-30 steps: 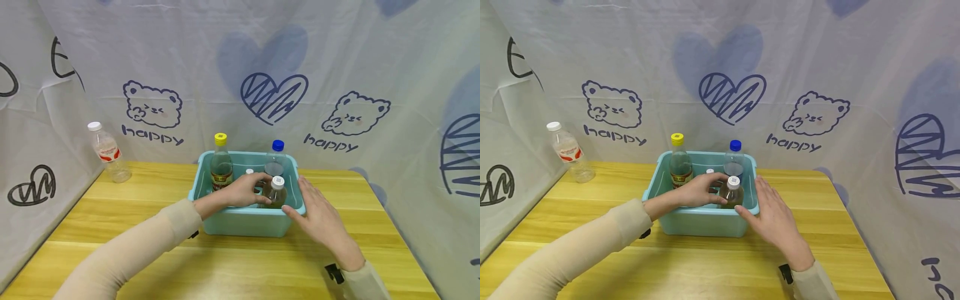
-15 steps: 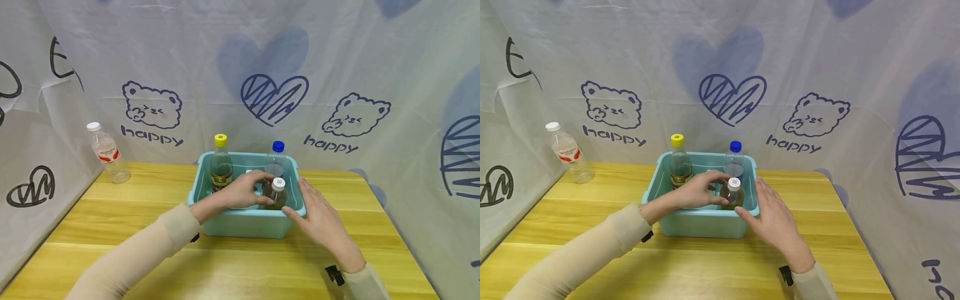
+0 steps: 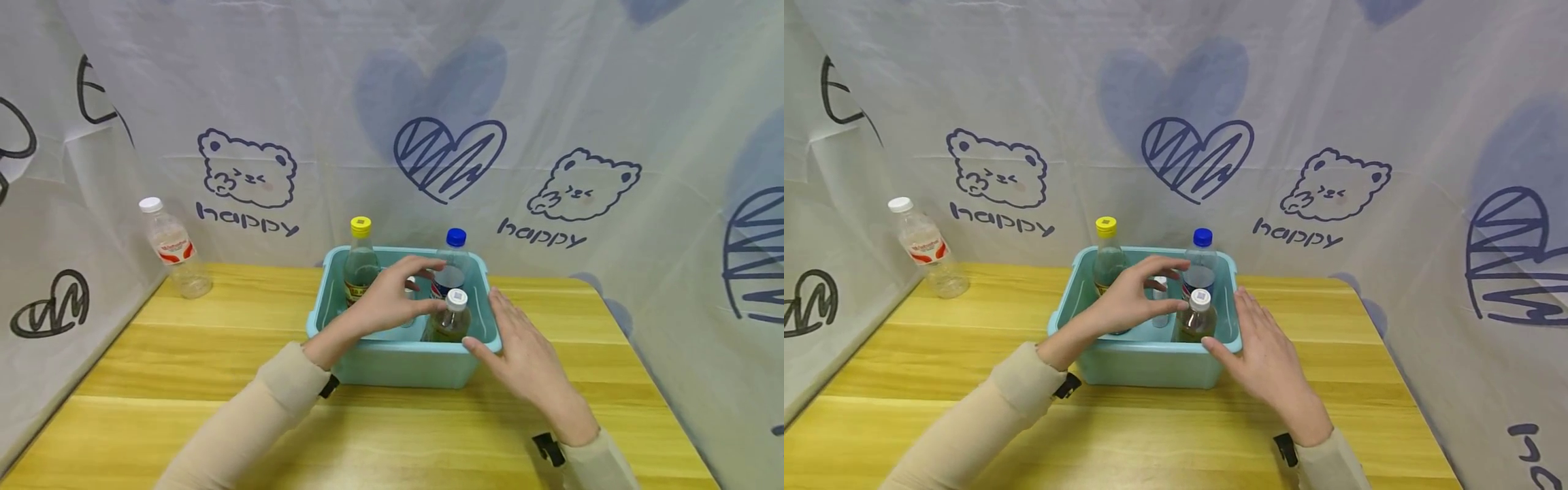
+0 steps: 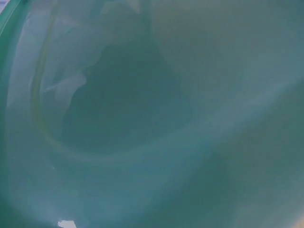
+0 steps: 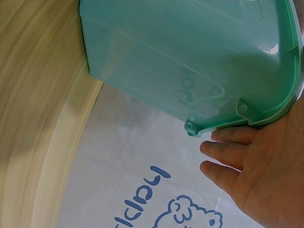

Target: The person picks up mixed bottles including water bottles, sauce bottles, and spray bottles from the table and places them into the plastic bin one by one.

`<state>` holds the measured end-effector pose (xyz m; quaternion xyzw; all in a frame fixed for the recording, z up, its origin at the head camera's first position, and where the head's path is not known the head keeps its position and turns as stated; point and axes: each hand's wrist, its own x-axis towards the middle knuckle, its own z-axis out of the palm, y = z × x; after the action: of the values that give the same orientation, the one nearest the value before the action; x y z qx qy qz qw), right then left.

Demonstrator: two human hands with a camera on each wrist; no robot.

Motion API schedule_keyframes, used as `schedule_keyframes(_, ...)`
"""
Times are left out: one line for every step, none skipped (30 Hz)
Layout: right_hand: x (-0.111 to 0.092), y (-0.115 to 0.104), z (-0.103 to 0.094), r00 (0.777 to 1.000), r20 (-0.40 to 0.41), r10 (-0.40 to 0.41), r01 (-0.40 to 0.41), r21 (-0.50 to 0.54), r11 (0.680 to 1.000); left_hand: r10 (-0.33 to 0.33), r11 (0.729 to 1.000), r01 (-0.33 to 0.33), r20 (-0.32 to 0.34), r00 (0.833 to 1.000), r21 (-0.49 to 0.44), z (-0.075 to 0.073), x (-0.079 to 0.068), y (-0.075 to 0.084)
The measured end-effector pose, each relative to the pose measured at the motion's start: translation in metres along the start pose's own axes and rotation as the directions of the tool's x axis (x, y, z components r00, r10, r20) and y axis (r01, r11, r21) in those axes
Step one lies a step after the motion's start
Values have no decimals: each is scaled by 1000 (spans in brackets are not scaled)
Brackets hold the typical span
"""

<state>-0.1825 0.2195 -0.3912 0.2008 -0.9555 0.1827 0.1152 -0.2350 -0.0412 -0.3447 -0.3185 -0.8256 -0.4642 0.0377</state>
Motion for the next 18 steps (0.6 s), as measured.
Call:
schedule_keyframes(0,0,0,1000,0,0,0,0,1000,9,1000,-10,-24,1000,-11,-1,0,0)
schedule_keyframes(0,0,0,1000,1,-1,1,0,1000,17,1000,-18,-48,999,-19,-2,0,0)
schedule_keyframes(0,1,0,1000,1,-2,2,0,1000,27,999,-29,-72,997,-30,-3,0,1)
schedule_keyframes(0,1,0,1000,1,-3,3,-1,1000,36,998,-39,-97,995,-38,-4,-1,1)
schedule_keyframes(1,1,0,1000,1,-3,3,-1,1000,41,998,-47,-120,992,-49,-6,-1,1)
schedule_keyframes(1,1,0,1000,1,-3,3,0,1000,50,997,-58,-143,989,-56,-7,-1,1)
schedule_keyframes(1,1,0,1000,2,-2,2,1,1000,57,996,-67,-165,985,-59,-9,-2,1)
schedule_keyframes(1,0,-1,1000,3,0,0,1,1000,64,995,-77,-188,980,-63,-11,-2,0)
schedule_keyframes(2,0,-1,1000,3,0,0,2,1000,69,994,-85,-210,975,-69,-12,-2,0)
schedule_keyframes(2,0,-1,1000,3,0,0,2,1000,72,993,-91,-231,970,-74,-14,-2,-1)
schedule_keyframes(2,0,0,1000,2,0,0,2,1000,78,992,-102,-253,964,-80,-15,-3,0)
schedule_keyframes(2,0,0,1000,2,1,-1,0,1000,84,990,-112,-274,958,-88,-17,-3,0)
schedule_keyframes(1,0,0,1000,3,1,-1,0,1000,87,988,-121,-295,952,-98,-19,-4,0)
schedule_keyframes(1,0,-1,1000,3,1,-1,0,1000,90,986,-129,-314,945,-107,-21,-4,0)
schedule_keyframes(1,0,-1,1000,2,1,-1,0,1000,91,983,-138,-334,938,-119,-23,-5,0)
schedule_keyframes(1,0,-1,1000,4,2,-2,0,1000,92,980,-148,-354,931,-132,-25,-6,0)
schedule_keyframes(1,0,-1,1000,6,4,-4,1,1000,93,978,-155,-377,922,-140,-28,-6,0)
schedule_keyframes(1,0,-1,1000,9,6,-6,1,1000,92,976,-162,-399,912,-146,-31,-8,0)
